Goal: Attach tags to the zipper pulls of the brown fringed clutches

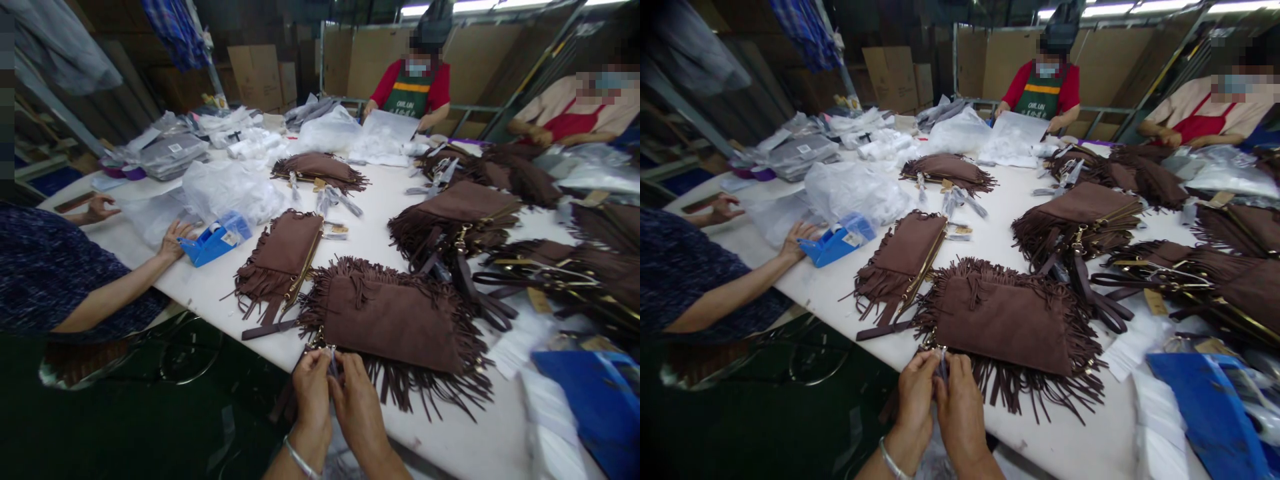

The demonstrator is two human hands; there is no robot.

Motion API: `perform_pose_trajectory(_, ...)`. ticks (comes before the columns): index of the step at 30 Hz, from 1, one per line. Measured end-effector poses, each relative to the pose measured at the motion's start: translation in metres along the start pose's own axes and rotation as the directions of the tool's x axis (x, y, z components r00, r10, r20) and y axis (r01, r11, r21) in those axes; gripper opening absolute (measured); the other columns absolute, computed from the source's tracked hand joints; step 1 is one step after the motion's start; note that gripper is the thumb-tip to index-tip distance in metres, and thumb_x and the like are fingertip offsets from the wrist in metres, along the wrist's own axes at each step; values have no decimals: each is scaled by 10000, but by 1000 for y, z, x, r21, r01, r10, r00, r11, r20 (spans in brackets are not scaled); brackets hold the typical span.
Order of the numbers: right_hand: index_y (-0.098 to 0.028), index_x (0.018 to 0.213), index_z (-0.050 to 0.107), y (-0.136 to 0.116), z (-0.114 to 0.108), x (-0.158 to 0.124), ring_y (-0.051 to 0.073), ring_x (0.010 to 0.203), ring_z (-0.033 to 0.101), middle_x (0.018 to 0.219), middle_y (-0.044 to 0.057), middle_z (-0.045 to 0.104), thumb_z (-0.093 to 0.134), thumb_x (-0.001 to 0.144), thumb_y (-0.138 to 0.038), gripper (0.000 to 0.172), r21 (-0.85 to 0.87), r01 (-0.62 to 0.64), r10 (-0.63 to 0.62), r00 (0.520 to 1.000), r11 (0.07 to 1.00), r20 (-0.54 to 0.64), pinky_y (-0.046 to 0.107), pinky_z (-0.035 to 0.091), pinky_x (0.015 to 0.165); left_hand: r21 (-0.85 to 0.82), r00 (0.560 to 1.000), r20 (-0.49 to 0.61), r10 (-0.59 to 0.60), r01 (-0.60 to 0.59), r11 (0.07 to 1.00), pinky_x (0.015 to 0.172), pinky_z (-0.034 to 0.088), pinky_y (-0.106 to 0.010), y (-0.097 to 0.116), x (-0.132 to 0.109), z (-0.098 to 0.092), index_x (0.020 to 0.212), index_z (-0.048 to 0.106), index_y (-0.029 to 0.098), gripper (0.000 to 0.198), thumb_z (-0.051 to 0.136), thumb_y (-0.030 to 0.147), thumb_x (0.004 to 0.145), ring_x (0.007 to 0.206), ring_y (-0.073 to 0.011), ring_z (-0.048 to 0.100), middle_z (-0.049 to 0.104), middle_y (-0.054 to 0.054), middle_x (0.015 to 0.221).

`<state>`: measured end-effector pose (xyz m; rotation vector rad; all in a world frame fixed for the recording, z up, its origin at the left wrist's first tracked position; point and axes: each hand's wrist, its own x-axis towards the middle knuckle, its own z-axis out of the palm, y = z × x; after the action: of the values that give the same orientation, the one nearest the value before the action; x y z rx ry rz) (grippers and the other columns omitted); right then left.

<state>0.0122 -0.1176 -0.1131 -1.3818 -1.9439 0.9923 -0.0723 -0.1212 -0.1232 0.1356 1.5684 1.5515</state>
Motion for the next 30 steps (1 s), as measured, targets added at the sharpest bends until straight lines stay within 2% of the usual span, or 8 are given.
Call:
perform_pose_trajectory(6,-205,1137,569,8,-5,2,171,791,594,1038,64,582,494,851,-149,302,128,-61,56,998,990,41,306,503,766,67,996,89,-13,7,998,735,487,-302,6,-4,-9,831,724,141,315,762,385,636,822,-219,644,718,-90,845)
perform_pose_trajectory(10,-201,1114,596,8,-9,3,166,755,594,1026,63,604,521,855,-210,270,202,-95,87,995,975,46,289,500,728,80,994,107,-10,1,997,814,484,-328,10,-8,-13,884,742,146,346,768,380,630,929,-248,648,725,-123,971)
perform_pose_trajectory(15,-207,1115,601,10,-7,2,155,713,594,1018,56,623,527,856,-248,273,310,-122,106,992,943,70,274,499,689,85,996,70,-54,48,995,669,484,-273,12,-9,-9,899,741,141,358,785,363,621,819,-219,653,726,-122,926)
perform_pose_trajectory(20,-206,1125,595,11,-7,2,154,727,584,1030,55,616,527,851,-235,284,338,-124,104,992,933,77,265,488,677,-6,997,73,-19,19,1000,701,460,-238,8,-7,-3,817,712,133,295,795,323,607,789,-171,627,710,-83,840)
perform_pose_trajectory(30,-198,1133,579,12,-5,-1,158,780,591,1057,65,607,488,843,-182,305,293,-101,85,994,951,65,255,488,704,61,1000,6,27,-28,998,627,446,-235,3,-6,6,798,640,130,207,709,286,681,675,-142,581,653,-40,746)
